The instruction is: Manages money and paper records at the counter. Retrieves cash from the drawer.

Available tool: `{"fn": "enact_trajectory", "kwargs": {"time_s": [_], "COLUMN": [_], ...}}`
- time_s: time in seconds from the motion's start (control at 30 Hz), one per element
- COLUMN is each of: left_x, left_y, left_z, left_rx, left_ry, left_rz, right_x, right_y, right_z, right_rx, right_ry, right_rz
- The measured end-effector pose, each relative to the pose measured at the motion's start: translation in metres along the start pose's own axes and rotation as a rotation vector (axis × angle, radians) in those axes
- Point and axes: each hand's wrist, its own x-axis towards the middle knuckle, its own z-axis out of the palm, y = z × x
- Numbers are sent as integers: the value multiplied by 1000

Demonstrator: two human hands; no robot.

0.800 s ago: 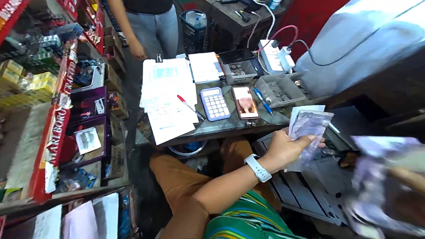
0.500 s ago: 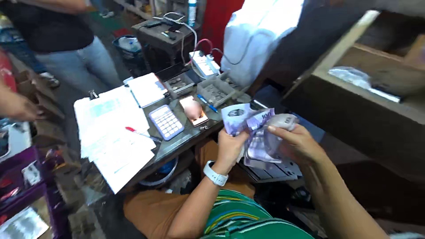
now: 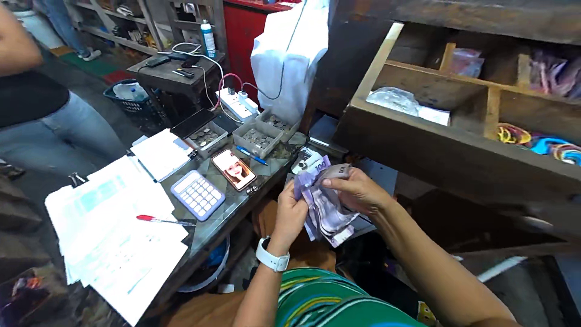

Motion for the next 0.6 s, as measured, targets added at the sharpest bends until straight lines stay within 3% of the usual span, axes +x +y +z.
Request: {"fn": "enact_trajectory", "kwargs": {"time_s": [0.13, 0.27, 0.37, 0.53, 0.6], "left_x": [0, -1, -5, -9, -8], "left_y": [-8, -1, 7, 10, 7], "left_z": [4, 5, 11, 14, 11], "left_rx": [468, 625, 368, -149, -280], "left_ry": [267, 250, 161, 79, 11], "left_rz": [354, 521, 397, 137, 108], "right_x": [-2, -9, -12, -19, -21], "right_y": [0, 2, 0, -4, -1], "right_z": [5, 11, 16, 28, 26], "right_rx": [-73, -192, -280, -169, -253], "right_ry": [148, 139, 138, 209, 186], "right_rz": [-18, -292, -474, -379, -422]}}
